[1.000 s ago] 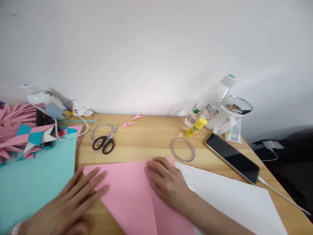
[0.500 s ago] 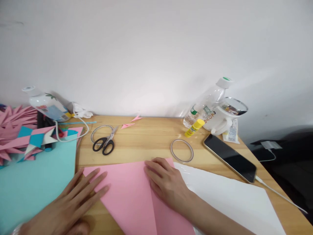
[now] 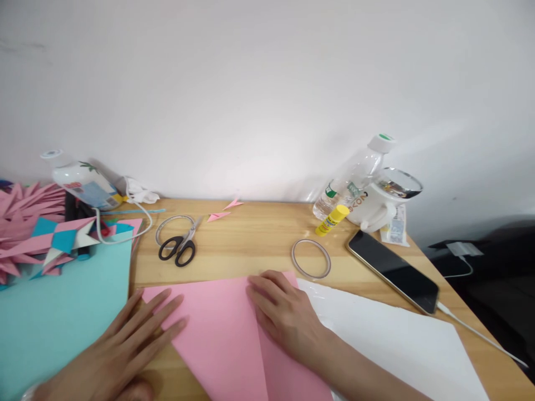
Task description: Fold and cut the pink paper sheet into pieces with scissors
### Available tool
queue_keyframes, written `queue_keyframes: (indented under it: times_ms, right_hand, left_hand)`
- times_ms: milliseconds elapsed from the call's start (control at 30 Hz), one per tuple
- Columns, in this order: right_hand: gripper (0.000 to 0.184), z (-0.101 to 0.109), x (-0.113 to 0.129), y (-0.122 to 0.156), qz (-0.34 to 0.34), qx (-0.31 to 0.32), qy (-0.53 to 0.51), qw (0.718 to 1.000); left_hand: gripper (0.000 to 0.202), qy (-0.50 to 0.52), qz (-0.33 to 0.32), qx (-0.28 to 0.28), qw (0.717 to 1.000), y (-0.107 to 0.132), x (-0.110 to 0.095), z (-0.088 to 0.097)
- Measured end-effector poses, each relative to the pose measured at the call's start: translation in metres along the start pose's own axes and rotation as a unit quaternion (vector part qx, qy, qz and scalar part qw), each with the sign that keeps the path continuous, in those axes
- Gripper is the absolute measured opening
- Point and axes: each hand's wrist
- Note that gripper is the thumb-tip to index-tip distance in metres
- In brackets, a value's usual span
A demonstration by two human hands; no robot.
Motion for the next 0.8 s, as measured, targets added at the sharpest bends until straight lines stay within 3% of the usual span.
queue_keyframes:
  times_ms: [233,600,800]
  right_hand:
    - [0.025,0.0009,0.0015,-0.0015,0.004,-0.009,0.001,1.000]
    - [0.025,-0.0015,0.0001,-0.0004,0.007,-0.005,0.001,1.000]
    - [0.025,0.0008,0.0035,-0.0017,0.007,-0.017,-0.002,1.000]
  left_hand:
    - [0.086,0.064,0.016,0.030,0.997,-0.0011,0.0010,0.0035]
    - [0.085,0.037,0.009,0.021,0.999,0.0006,-0.0003,-0.0007]
    - [0.086,0.084,0.020,0.037,0.996,0.0004,0.0053,0.0064]
Point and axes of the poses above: each hand's wrist, its own y-axis away from the middle knuckle, its own z-axis out of the back of the hand, x = y × z, and after that the axes turned 9 degrees about -z, right-handed
